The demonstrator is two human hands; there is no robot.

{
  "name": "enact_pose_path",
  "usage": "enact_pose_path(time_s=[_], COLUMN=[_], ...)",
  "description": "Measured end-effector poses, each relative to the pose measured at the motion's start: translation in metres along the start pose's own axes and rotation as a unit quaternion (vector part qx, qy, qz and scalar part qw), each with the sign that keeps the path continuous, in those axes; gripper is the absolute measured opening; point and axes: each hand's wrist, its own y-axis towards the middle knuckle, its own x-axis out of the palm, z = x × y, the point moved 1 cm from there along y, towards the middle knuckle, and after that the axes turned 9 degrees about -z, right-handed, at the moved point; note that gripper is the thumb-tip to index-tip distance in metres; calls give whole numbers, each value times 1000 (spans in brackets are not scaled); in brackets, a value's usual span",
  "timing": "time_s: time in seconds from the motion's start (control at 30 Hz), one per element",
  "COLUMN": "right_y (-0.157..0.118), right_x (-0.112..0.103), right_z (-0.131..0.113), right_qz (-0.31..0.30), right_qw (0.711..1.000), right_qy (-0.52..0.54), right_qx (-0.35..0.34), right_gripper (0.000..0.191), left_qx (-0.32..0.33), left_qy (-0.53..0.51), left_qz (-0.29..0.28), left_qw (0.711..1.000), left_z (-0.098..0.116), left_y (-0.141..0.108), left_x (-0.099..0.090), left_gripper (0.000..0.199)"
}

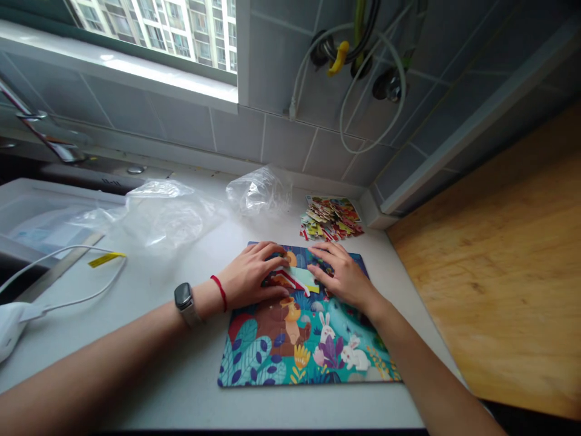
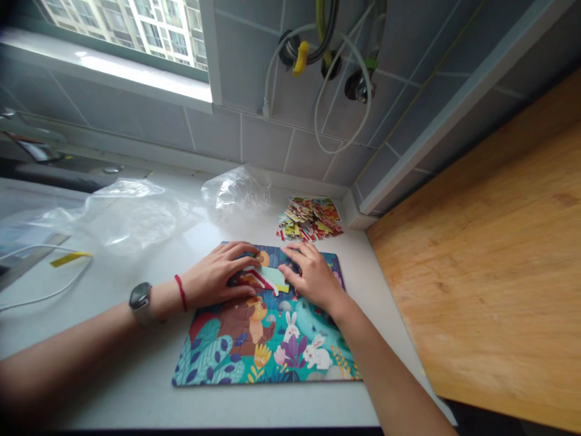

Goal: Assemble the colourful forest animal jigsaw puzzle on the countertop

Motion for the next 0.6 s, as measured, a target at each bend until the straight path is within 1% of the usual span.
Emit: enact_pose_path(time_s=[0.1, 0.2, 0.27, 0.3, 0.37, 0.47, 0.53, 0.6], right_y=[4, 7, 8, 8, 9, 8, 7, 6], right_x=[3, 6, 7, 7, 6, 2, 1, 2], right_z=[11, 17, 22, 25, 33, 47, 52, 53], right_qz=[-8, -13, -7, 4, 47, 116, 129, 124], right_qw=[999, 998, 997, 997, 995, 983, 979, 978], right_qy=[-21, -35, -39, -41, -43, -48, -53, -57], right_qx=[46, 59, 60, 63, 82, 131, 150, 158], right_gripper=[48, 55, 56, 54, 48, 40, 38, 38], left_qx=[-4, 0, 1, 1, 0, 4, 9, 14], left_qy=[-5, -17, -19, -18, -15, -4, -3, -7], left_qz=[8, 11, 15, 16, 11, -2, -4, 0], left_qw=[1000, 1000, 1000, 1000, 1000, 1000, 1000, 1000], left_z=[1, 2, 1, 0, -1, -2, -3, -4], left_y=[0, 0, -1, -1, -1, -1, -1, -1], left_x=[3, 3, 3, 3, 4, 5, 5, 4], left_gripper=[41, 39, 40, 40, 40, 44, 44, 42])
